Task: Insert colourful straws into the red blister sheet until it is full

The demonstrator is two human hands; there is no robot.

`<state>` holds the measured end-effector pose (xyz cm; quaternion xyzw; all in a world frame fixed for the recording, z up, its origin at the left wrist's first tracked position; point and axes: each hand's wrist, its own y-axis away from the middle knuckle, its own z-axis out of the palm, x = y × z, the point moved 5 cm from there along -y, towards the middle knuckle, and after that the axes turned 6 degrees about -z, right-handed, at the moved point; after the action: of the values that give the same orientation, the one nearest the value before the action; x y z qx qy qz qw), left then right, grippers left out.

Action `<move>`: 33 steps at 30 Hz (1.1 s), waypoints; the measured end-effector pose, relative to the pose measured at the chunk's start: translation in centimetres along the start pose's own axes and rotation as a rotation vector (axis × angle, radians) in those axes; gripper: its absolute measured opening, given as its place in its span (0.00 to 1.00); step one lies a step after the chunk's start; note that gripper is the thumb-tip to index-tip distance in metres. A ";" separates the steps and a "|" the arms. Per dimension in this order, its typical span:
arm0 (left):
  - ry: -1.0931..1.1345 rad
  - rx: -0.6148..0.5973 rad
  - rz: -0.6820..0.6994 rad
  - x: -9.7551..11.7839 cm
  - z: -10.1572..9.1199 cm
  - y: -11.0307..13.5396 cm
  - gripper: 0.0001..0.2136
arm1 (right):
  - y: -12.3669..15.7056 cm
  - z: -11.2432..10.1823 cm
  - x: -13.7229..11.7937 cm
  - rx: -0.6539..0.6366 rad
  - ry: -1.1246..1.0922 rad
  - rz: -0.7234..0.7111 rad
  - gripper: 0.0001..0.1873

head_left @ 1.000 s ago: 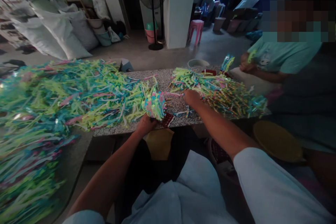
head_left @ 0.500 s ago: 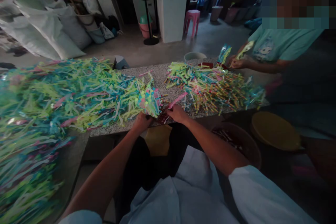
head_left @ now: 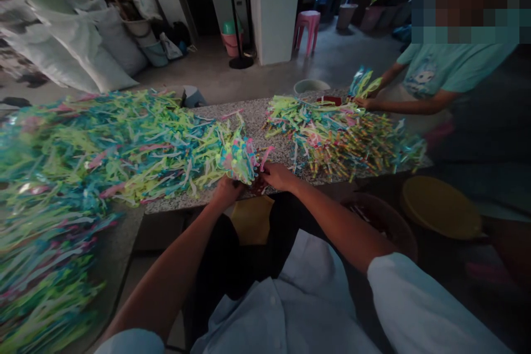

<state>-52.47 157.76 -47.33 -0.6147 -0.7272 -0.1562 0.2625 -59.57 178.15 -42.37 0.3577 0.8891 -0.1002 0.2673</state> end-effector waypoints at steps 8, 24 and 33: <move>0.118 -0.054 0.014 1.1 0.0 0.9 0.19 | 0.9 0.0 -1.2 -0.112 0.203 0.025 0.18; 0.146 0.001 0.074 0.8 0.6 0.4 0.20 | -0.6 0.6 -1.2 -0.165 0.328 0.022 0.20; 0.039 0.022 0.030 0.4 0.2 0.2 0.14 | 1.9 -2.5 0.9 0.012 0.222 0.139 0.20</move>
<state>-52.39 158.25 -47.23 -0.6195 -0.7143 -0.1560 0.2856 -59.82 180.97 -40.79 0.4289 0.8858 -0.0466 0.1711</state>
